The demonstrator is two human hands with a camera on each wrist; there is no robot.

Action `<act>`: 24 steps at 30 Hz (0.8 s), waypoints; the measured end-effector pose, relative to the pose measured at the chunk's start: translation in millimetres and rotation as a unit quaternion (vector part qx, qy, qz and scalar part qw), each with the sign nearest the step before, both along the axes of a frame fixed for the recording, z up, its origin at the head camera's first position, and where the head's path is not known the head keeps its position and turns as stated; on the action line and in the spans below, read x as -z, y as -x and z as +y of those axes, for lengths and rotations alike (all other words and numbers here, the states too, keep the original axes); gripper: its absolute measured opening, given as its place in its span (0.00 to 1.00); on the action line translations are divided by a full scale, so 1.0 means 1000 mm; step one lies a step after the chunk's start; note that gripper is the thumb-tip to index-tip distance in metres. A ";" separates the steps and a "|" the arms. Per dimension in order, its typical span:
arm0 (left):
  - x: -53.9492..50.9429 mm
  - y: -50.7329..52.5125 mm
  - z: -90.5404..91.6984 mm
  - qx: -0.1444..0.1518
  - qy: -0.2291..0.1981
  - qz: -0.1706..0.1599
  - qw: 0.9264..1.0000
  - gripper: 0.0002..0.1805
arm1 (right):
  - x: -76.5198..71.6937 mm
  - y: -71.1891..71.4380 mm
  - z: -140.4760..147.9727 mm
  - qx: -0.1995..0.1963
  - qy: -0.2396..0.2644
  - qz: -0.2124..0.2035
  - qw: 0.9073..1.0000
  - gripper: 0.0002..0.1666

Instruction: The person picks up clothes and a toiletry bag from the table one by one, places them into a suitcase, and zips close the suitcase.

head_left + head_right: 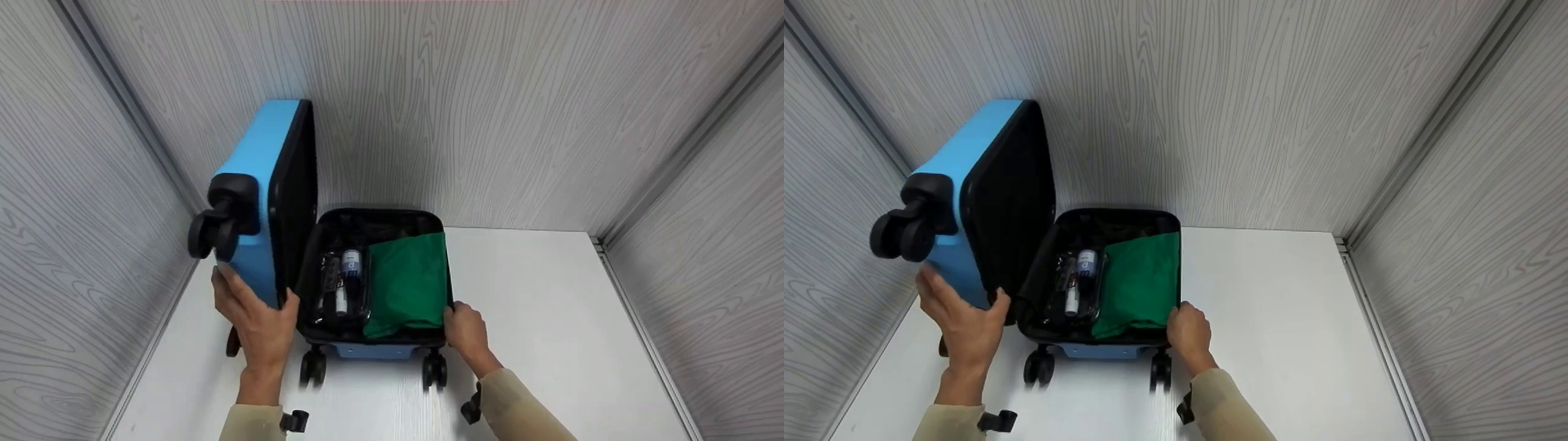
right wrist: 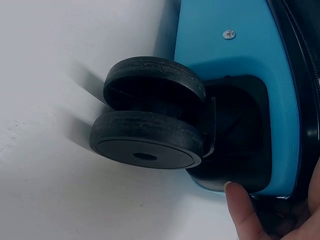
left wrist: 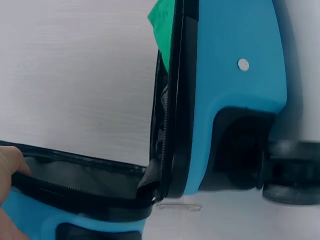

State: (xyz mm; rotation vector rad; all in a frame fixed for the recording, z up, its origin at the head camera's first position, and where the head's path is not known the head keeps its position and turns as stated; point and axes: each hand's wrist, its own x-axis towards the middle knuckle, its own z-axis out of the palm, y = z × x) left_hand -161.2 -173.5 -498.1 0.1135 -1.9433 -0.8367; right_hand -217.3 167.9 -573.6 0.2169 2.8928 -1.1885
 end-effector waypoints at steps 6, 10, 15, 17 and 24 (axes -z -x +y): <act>-0.002 -0.002 0.017 0.010 -0.001 -0.044 0.999 0.71 | 0.001 -0.002 0.001 -0.002 -0.001 -0.003 1.000 0.20; 0.000 -0.002 0.033 0.027 0.033 -0.068 0.997 0.73 | 0.001 -0.002 0.002 0.000 0.000 0.001 1.000 0.19; 0.011 -0.004 0.055 0.048 0.116 -0.065 0.990 0.73 | 0.001 -0.002 0.002 -0.014 0.002 0.002 1.000 0.19; 0.015 -0.006 0.062 0.065 0.145 -0.066 0.985 0.74 | 0.001 -0.003 0.002 -0.014 0.003 0.003 1.000 0.19; 0.029 -0.009 0.079 0.111 0.218 -0.077 0.967 0.72 | 0.002 -0.007 0.009 0.000 0.023 0.005 1.000 0.21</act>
